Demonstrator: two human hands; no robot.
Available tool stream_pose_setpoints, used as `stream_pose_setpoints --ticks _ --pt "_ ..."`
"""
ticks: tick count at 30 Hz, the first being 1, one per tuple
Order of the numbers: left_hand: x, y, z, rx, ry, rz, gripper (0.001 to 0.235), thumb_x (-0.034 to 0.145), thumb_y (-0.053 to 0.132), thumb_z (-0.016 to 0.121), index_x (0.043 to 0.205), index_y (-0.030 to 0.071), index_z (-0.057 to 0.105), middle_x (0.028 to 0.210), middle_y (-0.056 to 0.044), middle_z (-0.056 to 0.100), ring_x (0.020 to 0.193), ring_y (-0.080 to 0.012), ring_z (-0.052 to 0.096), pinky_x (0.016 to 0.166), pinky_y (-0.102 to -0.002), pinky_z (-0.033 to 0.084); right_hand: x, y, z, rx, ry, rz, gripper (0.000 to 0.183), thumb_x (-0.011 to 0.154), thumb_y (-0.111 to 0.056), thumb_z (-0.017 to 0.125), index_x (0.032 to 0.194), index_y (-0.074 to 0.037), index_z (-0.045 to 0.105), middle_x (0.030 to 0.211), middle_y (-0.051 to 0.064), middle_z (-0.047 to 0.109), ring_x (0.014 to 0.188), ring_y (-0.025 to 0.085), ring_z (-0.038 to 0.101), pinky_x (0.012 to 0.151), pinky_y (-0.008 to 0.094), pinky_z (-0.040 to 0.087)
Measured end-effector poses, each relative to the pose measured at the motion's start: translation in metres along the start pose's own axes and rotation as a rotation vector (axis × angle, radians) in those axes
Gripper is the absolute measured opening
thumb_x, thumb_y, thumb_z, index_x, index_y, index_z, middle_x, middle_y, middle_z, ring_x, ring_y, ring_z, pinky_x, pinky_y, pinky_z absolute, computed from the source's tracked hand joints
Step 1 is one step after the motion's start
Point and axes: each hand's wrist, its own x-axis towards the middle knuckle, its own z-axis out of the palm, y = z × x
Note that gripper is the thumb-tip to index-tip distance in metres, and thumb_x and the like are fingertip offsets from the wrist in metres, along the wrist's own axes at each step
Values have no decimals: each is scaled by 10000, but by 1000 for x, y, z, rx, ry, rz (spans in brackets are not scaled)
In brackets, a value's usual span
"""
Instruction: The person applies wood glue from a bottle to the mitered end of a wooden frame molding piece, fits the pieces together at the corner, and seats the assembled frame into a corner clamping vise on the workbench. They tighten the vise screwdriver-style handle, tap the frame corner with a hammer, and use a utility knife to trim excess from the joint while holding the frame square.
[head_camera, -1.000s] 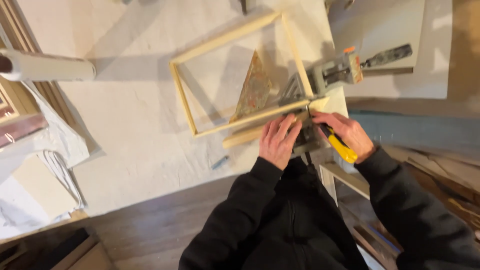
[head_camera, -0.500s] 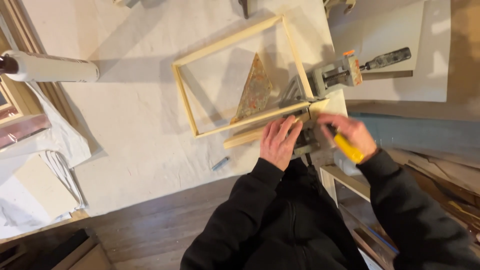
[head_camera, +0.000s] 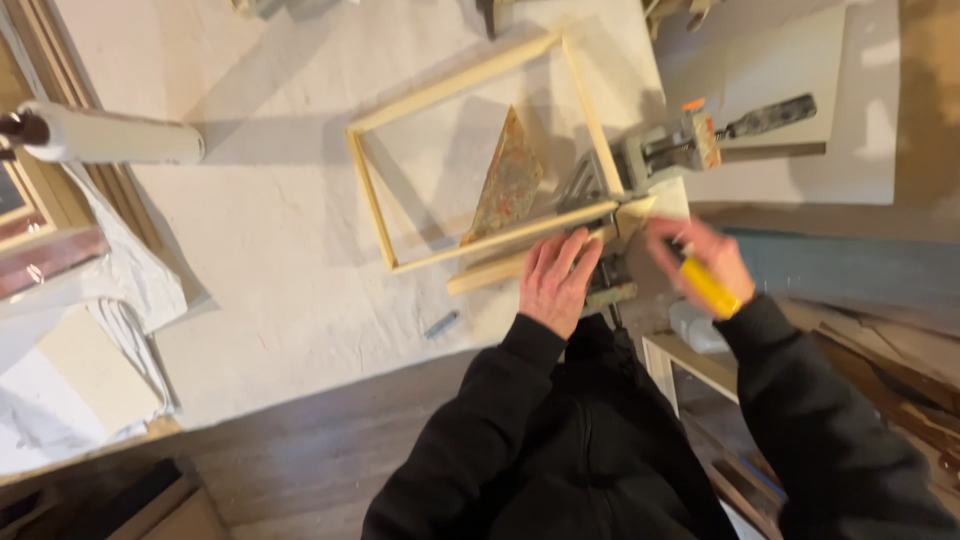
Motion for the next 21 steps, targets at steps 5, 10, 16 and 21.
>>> stream_pose_setpoints --ticks 5,10,16,21 --pt "-2 -2 6 -15 37 -1 373 894 60 695 1265 90 671 1336 -68 601 1223 -294 608 1083 -456 474 -10 -13 -3 54 15 96 246 922 -11 740 1149 -48 652 1205 122 746 1045 243 750 865 303 573" --pt "-3 9 -6 -48 62 -69 378 852 75 760 1220 87 678 1307 -66 607 1212 -305 605 1067 -469 470 -40 -34 -2 886 154 482 161 1030 -72 619 1190 -84 622 1335 145 695 912 190 674 781 312 549" --pt "-8 47 -81 -767 -14 -457 371 774 144 859 1093 36 703 1049 -85 711 992 -231 668 899 -365 542 -57 -74 22 1434 228 548 105 1055 -103 606 1156 -76 602 1280 122 580 792 168 557 661 296 448" --pt "-46 35 -122 -1053 20 -651 181 891 136 830 969 6 733 912 -31 749 858 -104 690 824 -273 557 -35 -120 40 1423 -7 516 97 1026 -95 619 1116 -65 602 1194 87 554 779 159 542 633 291 434"
